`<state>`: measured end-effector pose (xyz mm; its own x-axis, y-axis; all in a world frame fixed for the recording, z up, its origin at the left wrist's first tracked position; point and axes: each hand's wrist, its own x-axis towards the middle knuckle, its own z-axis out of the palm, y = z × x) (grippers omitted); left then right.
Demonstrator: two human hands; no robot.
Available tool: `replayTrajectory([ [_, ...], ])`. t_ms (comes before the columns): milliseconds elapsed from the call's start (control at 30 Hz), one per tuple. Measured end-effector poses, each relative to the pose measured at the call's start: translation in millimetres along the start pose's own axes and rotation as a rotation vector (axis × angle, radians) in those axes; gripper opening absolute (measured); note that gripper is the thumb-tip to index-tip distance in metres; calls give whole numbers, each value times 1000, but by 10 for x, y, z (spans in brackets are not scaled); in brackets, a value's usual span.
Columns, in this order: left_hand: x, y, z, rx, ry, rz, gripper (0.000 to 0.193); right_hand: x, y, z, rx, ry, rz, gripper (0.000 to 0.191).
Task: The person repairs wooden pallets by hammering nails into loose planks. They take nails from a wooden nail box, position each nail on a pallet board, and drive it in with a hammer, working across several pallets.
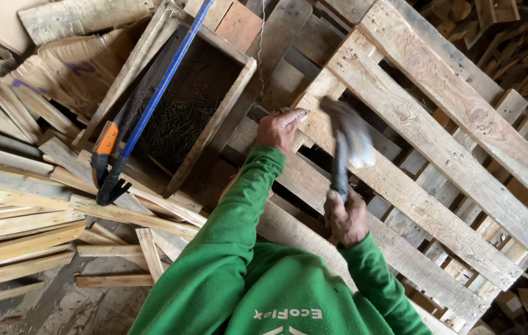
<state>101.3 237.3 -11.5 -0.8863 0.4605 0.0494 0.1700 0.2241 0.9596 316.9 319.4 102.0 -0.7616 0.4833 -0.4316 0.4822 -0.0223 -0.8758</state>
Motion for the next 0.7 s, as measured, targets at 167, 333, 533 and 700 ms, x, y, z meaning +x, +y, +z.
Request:
replayTrajectory([
  [167, 55, -220, 92, -129, 174, 95, 24, -89, -286, -236, -29, 27, 144, 35],
  [333, 97, -368, 261, -264, 548, -60, 22, -250, -1284, -700, 267, 37, -833, 43],
  [533, 226, -520, 370, -1190, 613, -165, 18, 160, -959, -390, -32, 27, -149, 42],
  [700, 332, -489, 350, -1504, 608, -332, 25, 270, -237, -727, 54, 76, 209, 35],
])
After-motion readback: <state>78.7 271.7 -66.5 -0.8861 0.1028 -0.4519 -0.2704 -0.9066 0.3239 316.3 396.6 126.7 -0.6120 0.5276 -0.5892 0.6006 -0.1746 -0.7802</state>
